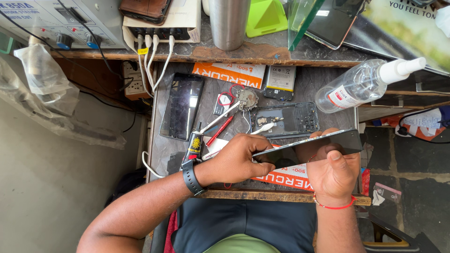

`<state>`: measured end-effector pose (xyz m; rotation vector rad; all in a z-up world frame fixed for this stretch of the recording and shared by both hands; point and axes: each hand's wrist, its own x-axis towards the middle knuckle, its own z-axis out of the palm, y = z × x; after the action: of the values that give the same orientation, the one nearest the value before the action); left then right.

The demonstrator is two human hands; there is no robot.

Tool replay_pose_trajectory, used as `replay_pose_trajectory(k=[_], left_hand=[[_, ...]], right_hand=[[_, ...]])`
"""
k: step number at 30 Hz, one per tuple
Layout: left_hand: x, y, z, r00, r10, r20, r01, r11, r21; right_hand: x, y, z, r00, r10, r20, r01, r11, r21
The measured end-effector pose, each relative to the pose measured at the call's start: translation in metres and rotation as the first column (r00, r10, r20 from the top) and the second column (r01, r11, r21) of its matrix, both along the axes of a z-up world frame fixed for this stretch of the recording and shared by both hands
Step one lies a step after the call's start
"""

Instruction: The person repairs a smartphone by manipulating internal components. They connect a ribbon cable to the motherboard, attach a battery connector, and test the device by plugging in a charging cable. The person also handles the phone's screen assembly and uses a small tool to adjust internal parts.

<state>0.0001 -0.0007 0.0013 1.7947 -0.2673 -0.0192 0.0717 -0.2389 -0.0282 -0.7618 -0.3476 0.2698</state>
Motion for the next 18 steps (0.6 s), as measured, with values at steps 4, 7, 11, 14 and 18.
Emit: replay_pose_trajectory(k=[4,7,11,14,18], left_hand=[[0.0000,0.0002,-0.0005,1.000,0.003,0.002,-0.003,1.000,0.013],[0.0002,0.0003,-0.0001,1.000,0.001,-0.003,-0.001,1.000,0.002],[0.0001,0.0002,0.0001,1.000,0.001,0.018,-0.001,1.000,0.012],[0.0000,0.0005,0.0000,1.000,0.002,0.021,-0.003,1.000,0.030],[-0.0004,-0.0003,-0.0005,1.000,0.011,-0.008,-0.011,0.999,0.032]], right_hand=[[-0.0001,-0.0001,-0.0002,1.000,0.000,-0.006,0.000,1.000,-0.001],[0.0001,-0.0004,-0.0005,1.000,0.004,-0.022,-0.004,1.000,0.004],[0.0006,-0.0006,-0.0016,1.000,0.004,-0.016,-0.004,1.000,0.011],[0.0004,-0.0014,-0.0021,1.000,0.009,-0.020,-0.009,1.000,0.015],[0.0002,-0.0015,-0.0017,0.999,0.017,-0.028,-0.016,1.000,0.014]])
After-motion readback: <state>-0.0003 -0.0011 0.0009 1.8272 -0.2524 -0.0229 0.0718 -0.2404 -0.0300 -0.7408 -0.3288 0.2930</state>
